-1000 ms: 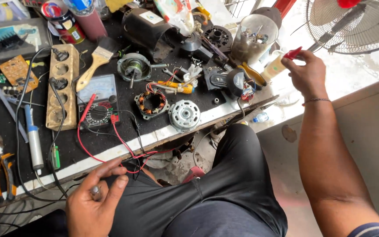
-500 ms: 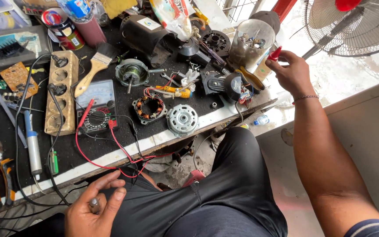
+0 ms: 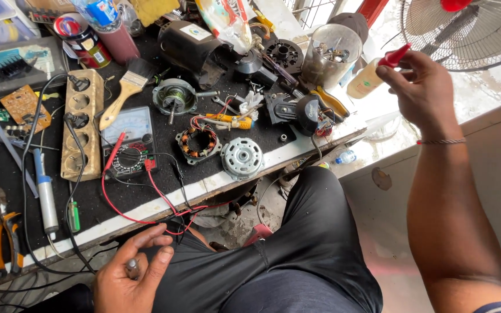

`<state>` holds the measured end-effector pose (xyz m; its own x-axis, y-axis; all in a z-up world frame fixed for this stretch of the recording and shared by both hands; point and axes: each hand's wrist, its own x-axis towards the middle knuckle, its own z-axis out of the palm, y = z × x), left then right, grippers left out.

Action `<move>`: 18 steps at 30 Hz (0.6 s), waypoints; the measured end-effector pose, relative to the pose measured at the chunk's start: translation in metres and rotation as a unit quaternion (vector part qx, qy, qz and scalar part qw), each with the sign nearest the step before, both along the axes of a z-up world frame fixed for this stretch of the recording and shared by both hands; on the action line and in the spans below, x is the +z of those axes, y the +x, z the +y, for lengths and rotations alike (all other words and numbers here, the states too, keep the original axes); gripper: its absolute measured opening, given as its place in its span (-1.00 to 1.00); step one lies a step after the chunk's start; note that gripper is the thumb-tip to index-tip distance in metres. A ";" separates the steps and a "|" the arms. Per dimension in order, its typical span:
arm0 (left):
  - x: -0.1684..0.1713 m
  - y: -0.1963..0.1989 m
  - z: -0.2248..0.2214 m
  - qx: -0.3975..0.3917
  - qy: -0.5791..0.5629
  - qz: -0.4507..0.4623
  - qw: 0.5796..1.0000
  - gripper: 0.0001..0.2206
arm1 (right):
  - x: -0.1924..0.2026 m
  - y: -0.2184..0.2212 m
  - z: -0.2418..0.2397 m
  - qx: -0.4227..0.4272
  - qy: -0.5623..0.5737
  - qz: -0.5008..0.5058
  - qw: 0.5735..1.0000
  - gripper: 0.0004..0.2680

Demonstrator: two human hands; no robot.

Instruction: Repairing the stator wiring and internal components of a small electric motor using pliers and a screwdriver.

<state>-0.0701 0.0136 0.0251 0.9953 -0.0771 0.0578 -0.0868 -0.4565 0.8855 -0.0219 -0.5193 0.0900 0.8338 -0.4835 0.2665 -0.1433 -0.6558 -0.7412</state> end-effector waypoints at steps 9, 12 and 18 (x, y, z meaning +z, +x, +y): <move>0.008 0.001 -0.003 -0.053 -0.013 -0.013 0.998 -0.65 | 0.081 -0.045 0.054 0.096 -0.034 -0.046 0.994 -0.84; 0.012 -0.003 -0.003 -0.078 -0.026 -0.054 0.995 -0.69 | 0.085 -0.051 0.047 0.136 -0.013 -0.083 0.987 -0.82; -0.037 0.008 0.009 -0.145 0.004 -0.081 0.986 -0.64 | 0.140 -0.096 0.058 0.053 -0.069 -0.042 0.995 -0.78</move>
<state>-0.0625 0.0227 -0.0123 0.9090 -0.3585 0.2126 -0.3548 -0.3980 0.8460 -0.1182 -0.4617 0.2303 0.8499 -0.3484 0.3952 -0.0092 -0.7599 -0.6500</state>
